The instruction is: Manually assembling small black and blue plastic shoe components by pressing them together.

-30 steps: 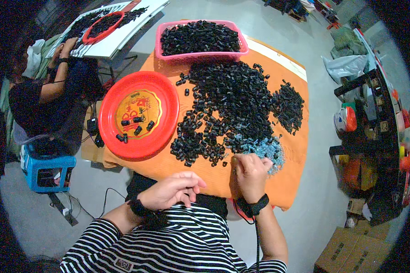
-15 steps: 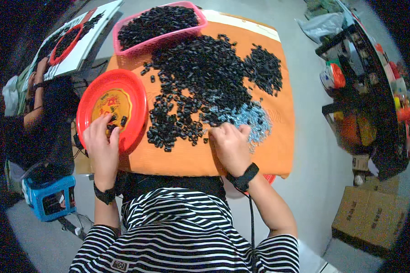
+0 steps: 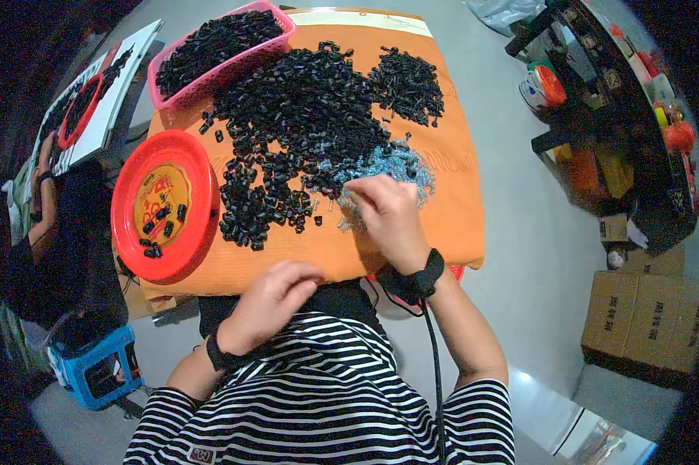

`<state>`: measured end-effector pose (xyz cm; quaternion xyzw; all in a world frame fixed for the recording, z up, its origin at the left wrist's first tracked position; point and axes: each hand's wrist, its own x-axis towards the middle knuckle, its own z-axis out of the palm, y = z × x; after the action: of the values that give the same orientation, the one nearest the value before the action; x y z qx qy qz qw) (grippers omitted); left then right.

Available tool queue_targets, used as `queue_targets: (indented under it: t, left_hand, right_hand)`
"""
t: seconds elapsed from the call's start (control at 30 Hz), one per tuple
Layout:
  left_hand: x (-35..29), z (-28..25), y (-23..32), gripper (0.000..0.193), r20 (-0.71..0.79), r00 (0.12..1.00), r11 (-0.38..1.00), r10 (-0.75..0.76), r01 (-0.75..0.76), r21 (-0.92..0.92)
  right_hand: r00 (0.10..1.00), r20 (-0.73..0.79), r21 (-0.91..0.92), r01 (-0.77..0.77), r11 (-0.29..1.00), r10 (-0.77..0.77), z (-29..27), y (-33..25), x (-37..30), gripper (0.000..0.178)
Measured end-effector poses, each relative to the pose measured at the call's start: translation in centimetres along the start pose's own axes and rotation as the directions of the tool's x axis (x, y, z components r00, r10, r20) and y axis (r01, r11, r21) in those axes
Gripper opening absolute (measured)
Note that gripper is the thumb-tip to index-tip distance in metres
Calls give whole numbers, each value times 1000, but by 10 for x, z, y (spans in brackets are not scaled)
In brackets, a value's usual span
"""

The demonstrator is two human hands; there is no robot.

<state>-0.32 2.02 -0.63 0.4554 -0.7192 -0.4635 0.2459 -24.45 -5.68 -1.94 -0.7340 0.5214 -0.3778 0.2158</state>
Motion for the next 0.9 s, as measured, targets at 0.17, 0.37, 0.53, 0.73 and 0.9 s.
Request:
queue_targets:
  t: [0.17, 0.37, 0.53, 0.73, 0.9]
  left_hand:
    - [-1, 33, 0, 25, 354, 935, 997, 39, -62, 52]
    - [-8, 50, 3, 25, 505, 858, 981, 98, -170, 99]
    - [-11, 53, 5, 25, 532, 840, 974, 107, -195, 113]
    - [-14, 55, 10, 25, 543, 834, 975, 100, -192, 115]
    - [-11, 67, 21, 24, 553, 804, 954, 218, -295, 54]
  right_hand:
    - [946, -107, 375, -247, 893, 306, -34, -9, -9, 15]
    - [857, -281, 545, -228, 807, 432, -80, -22, -29, 19]
    - [689, -497, 674, -77, 735, 528, -108, -36, -56, 22]
    - [656, -566, 659, -5, 752, 500, -115, -52, -72, 23]
    - [688, -561, 662, 39, 748, 460, -115, -71, -69, 22]
